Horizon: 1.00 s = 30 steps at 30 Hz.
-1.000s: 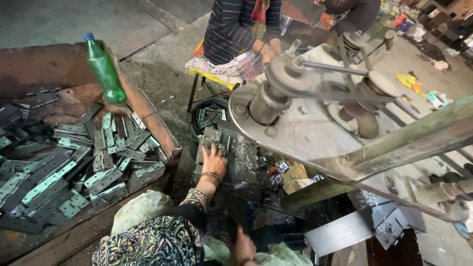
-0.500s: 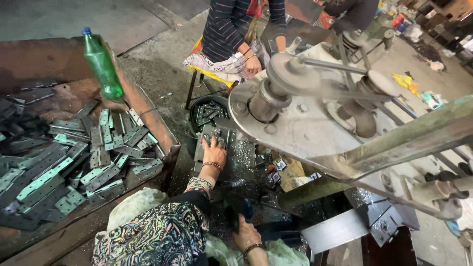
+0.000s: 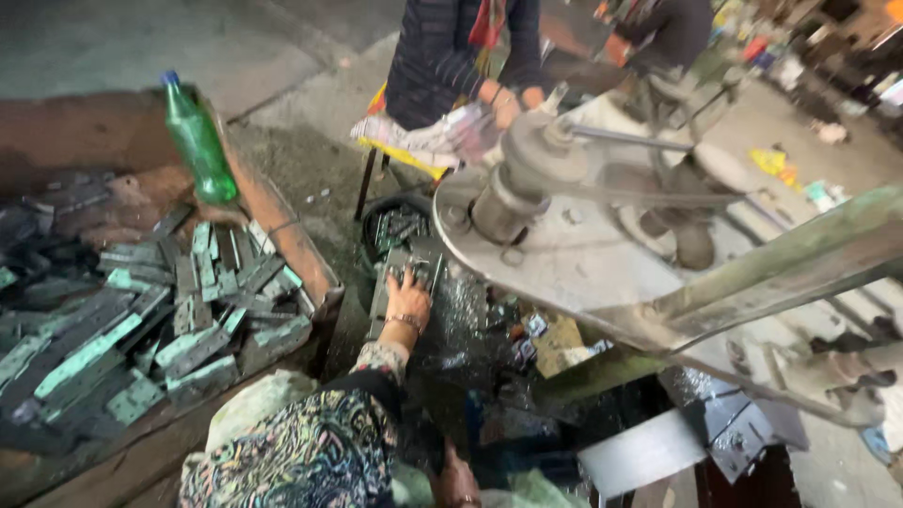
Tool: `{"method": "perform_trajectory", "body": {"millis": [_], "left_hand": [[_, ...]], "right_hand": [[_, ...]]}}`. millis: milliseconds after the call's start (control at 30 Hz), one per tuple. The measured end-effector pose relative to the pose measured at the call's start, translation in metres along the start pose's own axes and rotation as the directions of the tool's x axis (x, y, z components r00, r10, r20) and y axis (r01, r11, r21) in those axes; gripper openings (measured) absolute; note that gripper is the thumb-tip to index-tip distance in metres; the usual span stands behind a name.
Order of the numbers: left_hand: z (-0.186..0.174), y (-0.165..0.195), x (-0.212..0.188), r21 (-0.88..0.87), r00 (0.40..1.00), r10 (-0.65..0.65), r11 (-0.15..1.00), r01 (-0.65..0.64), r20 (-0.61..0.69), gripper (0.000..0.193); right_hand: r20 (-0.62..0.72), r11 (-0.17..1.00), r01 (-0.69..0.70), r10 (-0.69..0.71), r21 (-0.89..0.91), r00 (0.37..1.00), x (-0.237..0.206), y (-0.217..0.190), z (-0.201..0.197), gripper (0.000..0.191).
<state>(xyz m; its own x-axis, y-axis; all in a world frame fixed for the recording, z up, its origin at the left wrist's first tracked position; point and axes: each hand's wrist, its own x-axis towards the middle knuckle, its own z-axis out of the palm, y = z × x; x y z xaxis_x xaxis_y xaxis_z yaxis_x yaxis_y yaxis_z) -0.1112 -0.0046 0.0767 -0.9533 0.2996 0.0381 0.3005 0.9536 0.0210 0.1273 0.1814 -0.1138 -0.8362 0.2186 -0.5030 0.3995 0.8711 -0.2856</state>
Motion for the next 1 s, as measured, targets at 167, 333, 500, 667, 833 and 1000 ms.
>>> {"method": "perform_trajectory", "body": {"millis": [167,333,500,667,833,1000], "left_hand": [[0.010,0.004,-0.029,0.024,0.995,0.087,0.996,-0.088,0.056,0.039],[0.040,0.013,-0.085,-0.023,0.980,0.201,0.979,-0.201,0.009,0.039],[0.063,0.014,-0.133,0.122,0.924,0.320,0.946,-0.300,-0.210,0.040],[0.043,0.011,-0.145,0.125,0.871,0.336,0.942,-0.312,-0.358,0.038],[0.026,0.016,-0.142,-0.573,0.907,-0.203,0.818,-0.049,-0.369,0.029],[0.027,0.020,-0.112,-0.993,0.899,-0.437,0.099,0.068,0.019,0.035]], "right_hand": [[-0.030,0.982,0.075,-0.082,-0.172,0.996,-0.014,-0.011,-0.048,0.087],[-0.021,0.982,0.089,-0.094,-0.164,0.995,-0.035,-0.031,-0.066,0.088],[-0.025,0.980,0.096,-0.102,-0.172,0.994,-0.048,-0.037,-0.071,0.083],[-0.123,0.973,0.160,-0.181,-0.168,0.976,-0.037,-0.026,-0.070,0.061],[-0.622,0.872,0.477,-0.433,-0.108,0.652,0.000,-0.033,-0.092,0.054],[-0.408,0.427,0.378,-0.023,0.821,0.913,0.028,-0.073,-0.135,0.043]]}}
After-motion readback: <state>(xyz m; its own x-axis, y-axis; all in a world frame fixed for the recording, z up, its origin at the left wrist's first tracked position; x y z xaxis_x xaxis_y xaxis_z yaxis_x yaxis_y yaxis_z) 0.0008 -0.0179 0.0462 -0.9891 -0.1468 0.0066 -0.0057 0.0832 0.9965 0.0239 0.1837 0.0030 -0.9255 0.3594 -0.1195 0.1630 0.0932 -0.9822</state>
